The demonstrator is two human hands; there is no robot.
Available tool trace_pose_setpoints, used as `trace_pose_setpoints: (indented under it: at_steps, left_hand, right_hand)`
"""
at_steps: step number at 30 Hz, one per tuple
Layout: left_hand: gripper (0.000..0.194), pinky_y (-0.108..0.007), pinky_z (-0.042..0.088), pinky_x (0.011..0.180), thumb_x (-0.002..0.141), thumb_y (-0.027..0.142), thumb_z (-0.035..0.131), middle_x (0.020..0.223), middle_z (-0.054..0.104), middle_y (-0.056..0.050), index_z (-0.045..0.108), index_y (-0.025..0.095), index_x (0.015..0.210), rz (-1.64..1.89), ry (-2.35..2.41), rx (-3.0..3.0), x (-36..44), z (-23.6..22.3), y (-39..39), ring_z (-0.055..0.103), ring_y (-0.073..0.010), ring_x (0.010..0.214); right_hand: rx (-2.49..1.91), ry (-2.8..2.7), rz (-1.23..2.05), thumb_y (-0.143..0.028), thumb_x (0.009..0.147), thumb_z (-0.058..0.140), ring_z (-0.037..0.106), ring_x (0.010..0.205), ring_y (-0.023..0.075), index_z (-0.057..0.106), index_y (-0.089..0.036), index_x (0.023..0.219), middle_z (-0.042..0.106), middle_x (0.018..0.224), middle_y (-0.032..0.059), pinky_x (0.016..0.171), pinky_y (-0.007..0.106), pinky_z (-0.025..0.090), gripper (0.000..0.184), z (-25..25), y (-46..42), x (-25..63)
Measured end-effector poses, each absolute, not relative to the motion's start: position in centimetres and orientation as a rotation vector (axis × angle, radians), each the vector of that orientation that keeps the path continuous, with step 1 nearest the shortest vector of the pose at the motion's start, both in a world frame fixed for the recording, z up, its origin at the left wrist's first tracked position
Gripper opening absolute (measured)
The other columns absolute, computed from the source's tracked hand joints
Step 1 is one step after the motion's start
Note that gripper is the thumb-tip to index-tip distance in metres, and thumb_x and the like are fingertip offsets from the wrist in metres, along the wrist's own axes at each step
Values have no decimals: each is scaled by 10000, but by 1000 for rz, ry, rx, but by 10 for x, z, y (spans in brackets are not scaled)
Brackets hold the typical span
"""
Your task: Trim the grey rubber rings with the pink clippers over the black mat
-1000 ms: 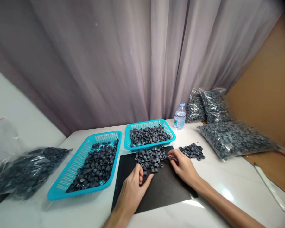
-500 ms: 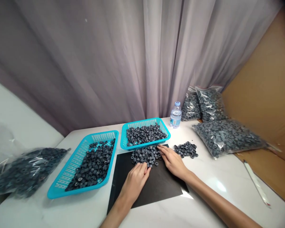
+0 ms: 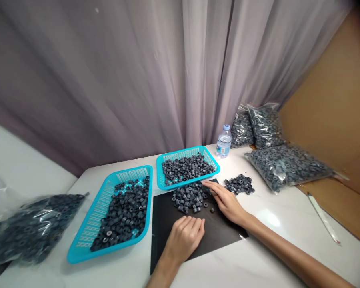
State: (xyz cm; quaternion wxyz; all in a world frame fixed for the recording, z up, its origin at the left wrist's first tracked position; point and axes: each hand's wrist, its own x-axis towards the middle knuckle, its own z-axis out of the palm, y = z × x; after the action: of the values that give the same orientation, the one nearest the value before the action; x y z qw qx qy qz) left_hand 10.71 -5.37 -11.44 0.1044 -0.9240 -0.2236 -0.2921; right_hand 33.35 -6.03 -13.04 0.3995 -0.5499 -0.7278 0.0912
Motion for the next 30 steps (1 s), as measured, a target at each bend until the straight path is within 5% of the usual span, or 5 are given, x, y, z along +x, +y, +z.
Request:
trace_pose_setpoints:
  at_steps: [11, 18, 30]
  left_hand:
    - [169, -339, 399, 541, 918, 150, 608, 592, 625, 44, 543, 214, 776, -684, -654, -2955, 104, -114, -67, 645, -167, 522]
    - [121, -337, 519, 671, 931, 179, 611, 834, 702, -6, 573, 208, 1042, -613, -809, -3053, 106, -115, -65, 717, -214, 780]
    - [85, -396, 570, 806, 956, 179, 568, 950, 629, -57, 577, 196, 1039, -605, -962, -3071, 107, -111, -60, 651, -245, 901]
  right_hand:
    - [-1479, -1966, 2, -155, 1016, 407, 604, 1189, 298, 427, -333, 1500, 562, 1413, 97, 986, 504, 542, 516, -108, -39, 355]
    - [-1431, -1902, 60, -149, 1022, 401, 612, 1137, 263, 522, -315, 1412, 584, 1243, 108, 957, 438, 548, 441, -117, -33, 354]
    - [-1322, -1891, 157, -138, 1026, 389, 594, 1129, 256, 590, -277, 1317, 598, 1215, 115, 968, 430, 514, 380, -114, -36, 357]
